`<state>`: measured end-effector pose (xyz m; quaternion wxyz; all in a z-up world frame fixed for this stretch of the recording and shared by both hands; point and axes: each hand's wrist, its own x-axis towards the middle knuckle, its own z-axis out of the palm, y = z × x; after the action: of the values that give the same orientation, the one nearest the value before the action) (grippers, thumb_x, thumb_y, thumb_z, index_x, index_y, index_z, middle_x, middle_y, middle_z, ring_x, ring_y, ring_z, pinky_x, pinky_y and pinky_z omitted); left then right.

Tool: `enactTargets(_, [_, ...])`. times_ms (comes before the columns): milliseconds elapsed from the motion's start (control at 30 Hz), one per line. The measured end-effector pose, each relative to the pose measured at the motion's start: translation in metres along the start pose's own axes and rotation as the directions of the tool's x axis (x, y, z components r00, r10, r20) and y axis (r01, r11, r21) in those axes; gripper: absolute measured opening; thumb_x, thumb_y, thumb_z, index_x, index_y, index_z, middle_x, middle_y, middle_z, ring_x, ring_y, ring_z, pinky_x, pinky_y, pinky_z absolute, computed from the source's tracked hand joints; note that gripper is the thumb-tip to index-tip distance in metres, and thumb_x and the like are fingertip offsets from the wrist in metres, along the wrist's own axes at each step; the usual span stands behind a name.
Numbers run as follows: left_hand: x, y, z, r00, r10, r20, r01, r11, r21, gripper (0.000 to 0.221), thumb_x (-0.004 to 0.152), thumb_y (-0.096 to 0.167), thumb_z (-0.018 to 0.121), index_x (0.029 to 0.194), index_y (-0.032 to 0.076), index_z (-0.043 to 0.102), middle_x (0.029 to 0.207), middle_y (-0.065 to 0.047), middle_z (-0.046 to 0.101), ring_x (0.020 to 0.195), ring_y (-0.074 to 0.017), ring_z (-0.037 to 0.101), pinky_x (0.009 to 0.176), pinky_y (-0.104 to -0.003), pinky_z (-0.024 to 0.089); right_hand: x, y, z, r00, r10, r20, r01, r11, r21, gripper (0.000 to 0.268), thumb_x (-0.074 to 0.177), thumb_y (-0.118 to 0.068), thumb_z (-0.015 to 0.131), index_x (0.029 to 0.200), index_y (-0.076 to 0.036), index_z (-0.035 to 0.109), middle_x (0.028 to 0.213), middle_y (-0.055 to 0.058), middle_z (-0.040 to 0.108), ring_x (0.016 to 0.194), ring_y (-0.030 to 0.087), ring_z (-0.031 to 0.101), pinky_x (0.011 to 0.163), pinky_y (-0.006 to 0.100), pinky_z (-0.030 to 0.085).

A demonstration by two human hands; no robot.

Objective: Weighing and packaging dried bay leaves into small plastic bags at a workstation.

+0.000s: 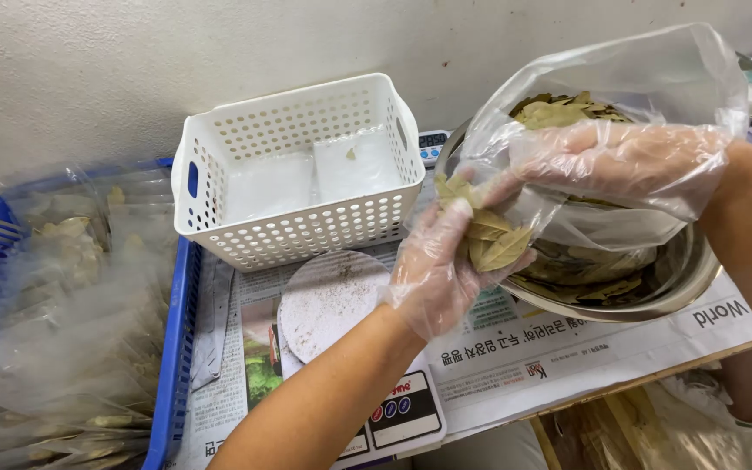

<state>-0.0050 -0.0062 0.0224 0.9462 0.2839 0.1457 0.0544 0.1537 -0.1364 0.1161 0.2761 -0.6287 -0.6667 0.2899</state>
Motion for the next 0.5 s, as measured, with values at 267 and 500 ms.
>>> enactTargets(267, [-0.01, 0.014, -0.03, 0.993, 0.111, -0.042, -0.115, 0.988, -0.107, 0.043, 0.097, 0.014, 0.058, 0.139, 0.019, 0.061, 0.143, -0.024, 0.061, 0.112, -0.044, 0.065, 0.081, -0.056, 0.062, -0.002, -0.01, -0.021, 0.526, 0.68, -0.511, -0.684, 0.695, 0.221, 0.032, 0.094, -0.027, 0.066, 0.11, -0.002, 0.078, 0.107, 0.019, 0.079, 0.1, 0.032, 0.074, 0.094, 0.039, 0.055])
enactTargets(500, [0.002, 0.017, -0.054, 0.972, 0.17, -0.164, -0.203, 0.956, -0.212, 0.047, 0.099, 0.036, 0.05, 0.142, 0.018, 0.059, 0.149, -0.018, 0.06, 0.122, -0.0439, 0.061, 0.093, -0.07, 0.05, 0.039, 0.022, -0.011, 0.371, 0.755, -0.541, -0.926, 0.255, -0.28, 0.107, 0.082, -0.085, 0.047, 0.166, -0.023, 0.025, 0.152, 0.026, 0.048, 0.12, 0.039, 0.062, 0.091, 0.043, 0.06])
